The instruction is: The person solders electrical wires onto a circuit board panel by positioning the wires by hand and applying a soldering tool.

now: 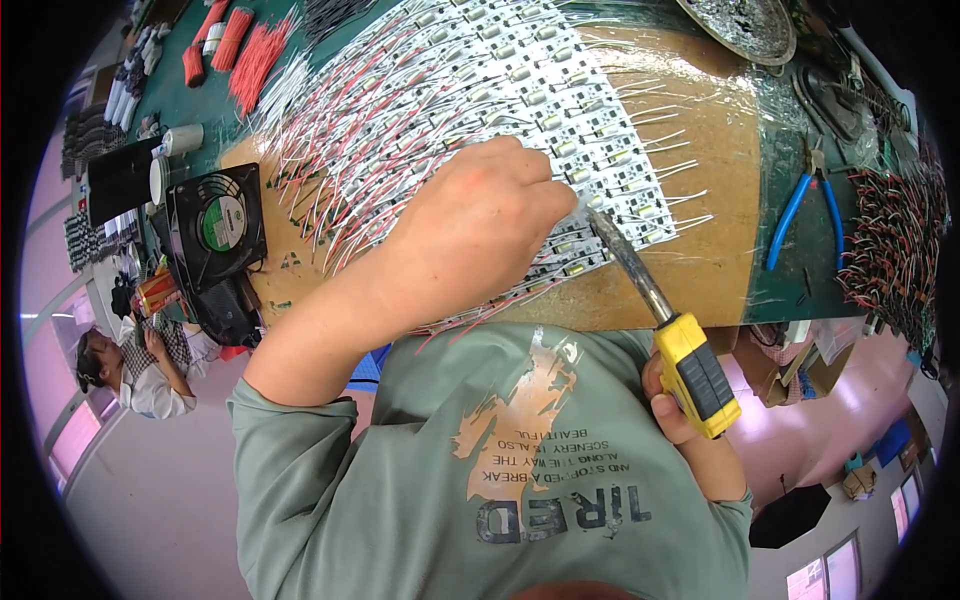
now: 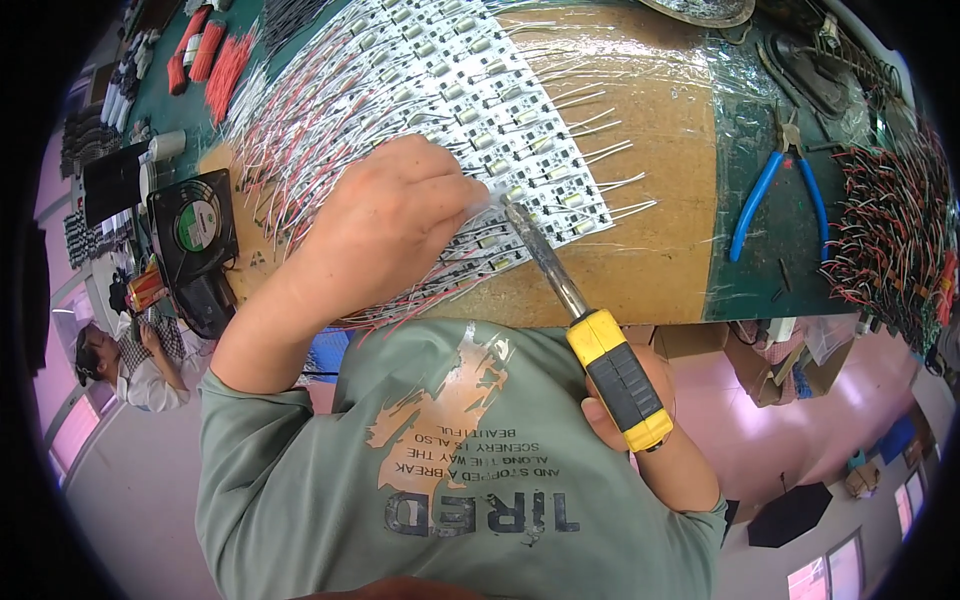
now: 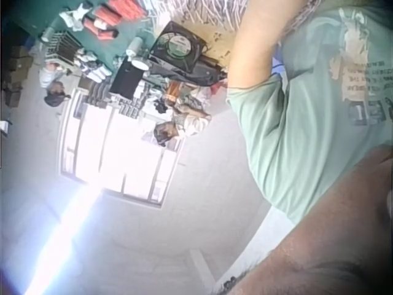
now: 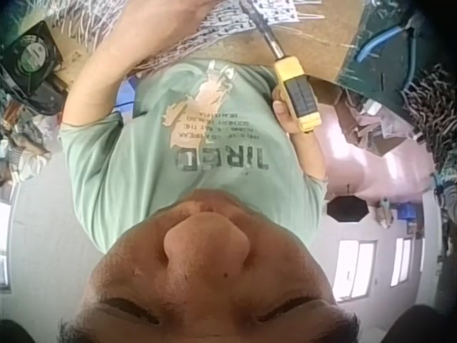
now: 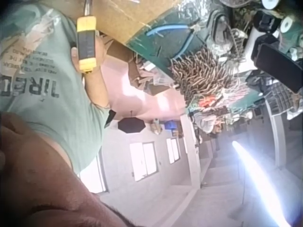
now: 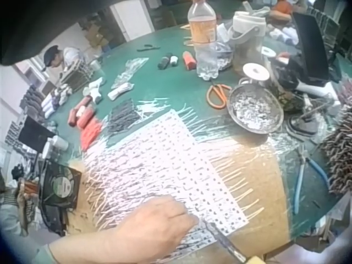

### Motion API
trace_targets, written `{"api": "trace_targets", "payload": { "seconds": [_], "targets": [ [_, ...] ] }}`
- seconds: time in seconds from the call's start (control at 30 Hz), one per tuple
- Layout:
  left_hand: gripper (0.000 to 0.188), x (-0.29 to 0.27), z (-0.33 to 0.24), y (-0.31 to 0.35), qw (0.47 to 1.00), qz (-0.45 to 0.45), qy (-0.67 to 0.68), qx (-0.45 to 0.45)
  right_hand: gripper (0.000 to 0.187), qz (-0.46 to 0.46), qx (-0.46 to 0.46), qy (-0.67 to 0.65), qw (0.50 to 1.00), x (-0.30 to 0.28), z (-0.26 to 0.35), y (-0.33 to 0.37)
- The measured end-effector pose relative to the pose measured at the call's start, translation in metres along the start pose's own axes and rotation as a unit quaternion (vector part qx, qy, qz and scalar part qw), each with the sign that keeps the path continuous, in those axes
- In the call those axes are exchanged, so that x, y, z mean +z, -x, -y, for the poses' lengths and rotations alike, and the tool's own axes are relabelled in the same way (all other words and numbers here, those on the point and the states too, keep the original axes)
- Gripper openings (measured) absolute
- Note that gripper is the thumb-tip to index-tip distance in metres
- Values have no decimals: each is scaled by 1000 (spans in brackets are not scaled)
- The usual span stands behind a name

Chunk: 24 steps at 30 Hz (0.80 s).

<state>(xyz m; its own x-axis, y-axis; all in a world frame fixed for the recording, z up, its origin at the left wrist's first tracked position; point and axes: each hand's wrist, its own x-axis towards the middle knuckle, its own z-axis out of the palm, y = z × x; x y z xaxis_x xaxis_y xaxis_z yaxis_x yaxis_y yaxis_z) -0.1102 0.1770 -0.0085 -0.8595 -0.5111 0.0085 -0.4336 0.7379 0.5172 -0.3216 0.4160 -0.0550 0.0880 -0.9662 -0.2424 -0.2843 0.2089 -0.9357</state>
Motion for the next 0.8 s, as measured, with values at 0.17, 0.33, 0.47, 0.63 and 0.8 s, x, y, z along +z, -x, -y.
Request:
{"api": "trace_targets", "payload": {
  "seconds": [0.17, 0.33, 0.47, 0.63, 0.8],
  "targets": [
    [15, 0, 0, 0, 1000, -3, -3, 2, 30, -12, -15, -42, 999, -2, 1, 0],
    [14, 0, 1, -1, 1000, -5, -3, 6, 30, -89, -29, -261, 961, 2, 7, 2],
    [13, 0, 0, 0, 1000, 1, -8, 4, 38, -79, -5, -327, 942, 5, 13, -4],
    [14, 3, -1, 1, 999, -26, -20, 14, 43, -79, -9, -258, 963, 4, 15, -4],
    [19, 1, -13, 9, 998, -52, 4, 36, 44, -38, 13, -153, 987, -8, -3, 14]
  ]
}}
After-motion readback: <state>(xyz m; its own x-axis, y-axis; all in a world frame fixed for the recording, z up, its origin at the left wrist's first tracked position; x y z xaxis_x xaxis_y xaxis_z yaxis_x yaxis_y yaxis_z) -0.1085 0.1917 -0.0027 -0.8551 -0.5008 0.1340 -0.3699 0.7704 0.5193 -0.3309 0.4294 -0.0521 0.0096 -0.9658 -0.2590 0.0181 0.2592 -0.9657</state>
